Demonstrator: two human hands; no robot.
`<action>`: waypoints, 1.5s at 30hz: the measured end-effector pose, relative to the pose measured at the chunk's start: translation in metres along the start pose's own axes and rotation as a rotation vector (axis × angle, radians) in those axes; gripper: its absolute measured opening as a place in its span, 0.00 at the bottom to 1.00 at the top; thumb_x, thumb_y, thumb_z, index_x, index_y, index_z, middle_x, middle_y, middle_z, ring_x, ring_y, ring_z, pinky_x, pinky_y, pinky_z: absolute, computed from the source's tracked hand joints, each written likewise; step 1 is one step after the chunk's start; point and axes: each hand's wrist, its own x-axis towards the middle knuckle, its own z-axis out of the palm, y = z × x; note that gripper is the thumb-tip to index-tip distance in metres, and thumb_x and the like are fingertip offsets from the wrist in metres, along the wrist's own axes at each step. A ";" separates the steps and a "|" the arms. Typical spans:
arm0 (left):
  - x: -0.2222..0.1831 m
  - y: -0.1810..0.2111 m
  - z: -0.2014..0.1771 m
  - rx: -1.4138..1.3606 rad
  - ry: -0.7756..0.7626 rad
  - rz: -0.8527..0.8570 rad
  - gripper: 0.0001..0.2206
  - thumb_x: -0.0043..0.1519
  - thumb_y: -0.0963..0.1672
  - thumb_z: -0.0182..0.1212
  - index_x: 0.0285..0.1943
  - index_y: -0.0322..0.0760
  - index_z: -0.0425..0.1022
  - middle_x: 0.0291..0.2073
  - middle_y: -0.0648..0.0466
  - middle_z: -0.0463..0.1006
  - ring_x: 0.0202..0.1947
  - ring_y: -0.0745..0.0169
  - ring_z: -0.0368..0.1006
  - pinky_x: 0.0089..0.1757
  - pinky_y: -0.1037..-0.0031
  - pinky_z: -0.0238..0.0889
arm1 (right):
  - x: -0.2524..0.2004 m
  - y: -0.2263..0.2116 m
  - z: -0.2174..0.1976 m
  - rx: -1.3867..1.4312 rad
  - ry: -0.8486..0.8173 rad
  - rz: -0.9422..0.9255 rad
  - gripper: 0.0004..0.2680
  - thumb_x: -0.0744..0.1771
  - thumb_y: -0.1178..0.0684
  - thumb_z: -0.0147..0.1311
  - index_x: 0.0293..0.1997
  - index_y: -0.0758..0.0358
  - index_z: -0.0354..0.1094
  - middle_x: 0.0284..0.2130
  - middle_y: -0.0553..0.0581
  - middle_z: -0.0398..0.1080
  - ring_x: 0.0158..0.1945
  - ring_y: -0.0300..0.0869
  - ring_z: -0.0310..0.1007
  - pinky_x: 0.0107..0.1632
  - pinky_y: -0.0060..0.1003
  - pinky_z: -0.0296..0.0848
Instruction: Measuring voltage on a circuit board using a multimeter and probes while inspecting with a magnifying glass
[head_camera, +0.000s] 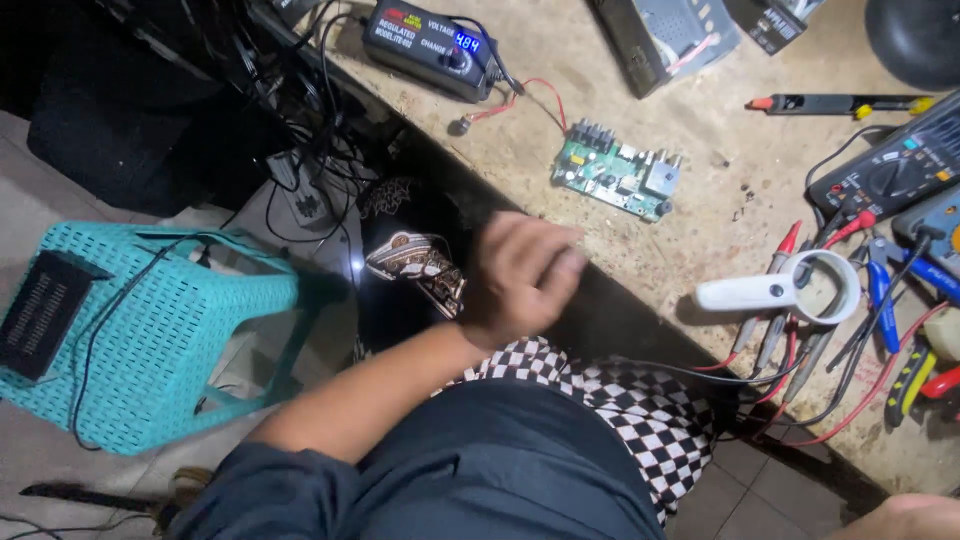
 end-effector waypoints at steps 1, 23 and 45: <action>-0.006 -0.022 -0.028 0.116 -0.068 -0.087 0.08 0.63 0.45 0.61 0.49 0.45 0.78 0.40 0.59 0.78 0.41 0.53 0.75 0.44 0.63 0.66 | -0.020 -0.075 0.041 -0.001 0.011 -0.019 0.17 0.78 0.45 0.41 0.35 0.64 0.57 0.27 0.60 0.58 0.29 0.47 0.59 0.38 0.40 0.57; -0.025 -0.022 -0.153 0.114 -0.113 -0.752 0.07 0.66 0.46 0.63 0.48 0.43 0.83 0.36 0.50 0.85 0.42 0.50 0.81 0.44 0.66 0.73 | -0.094 -0.435 0.451 -0.077 -0.803 -0.496 0.12 0.68 0.56 0.58 0.58 0.57 0.71 0.32 0.56 0.71 0.31 0.55 0.77 0.33 0.50 0.78; 0.051 -0.024 -0.106 -0.229 0.055 -0.986 0.12 0.65 0.45 0.65 0.54 0.37 0.83 0.40 0.46 0.85 0.42 0.59 0.80 0.41 0.68 0.77 | -0.076 -0.454 0.469 0.636 -0.761 0.850 0.21 0.64 0.61 0.63 0.63 0.76 0.64 0.36 0.63 0.76 0.36 0.41 0.76 0.38 0.36 0.84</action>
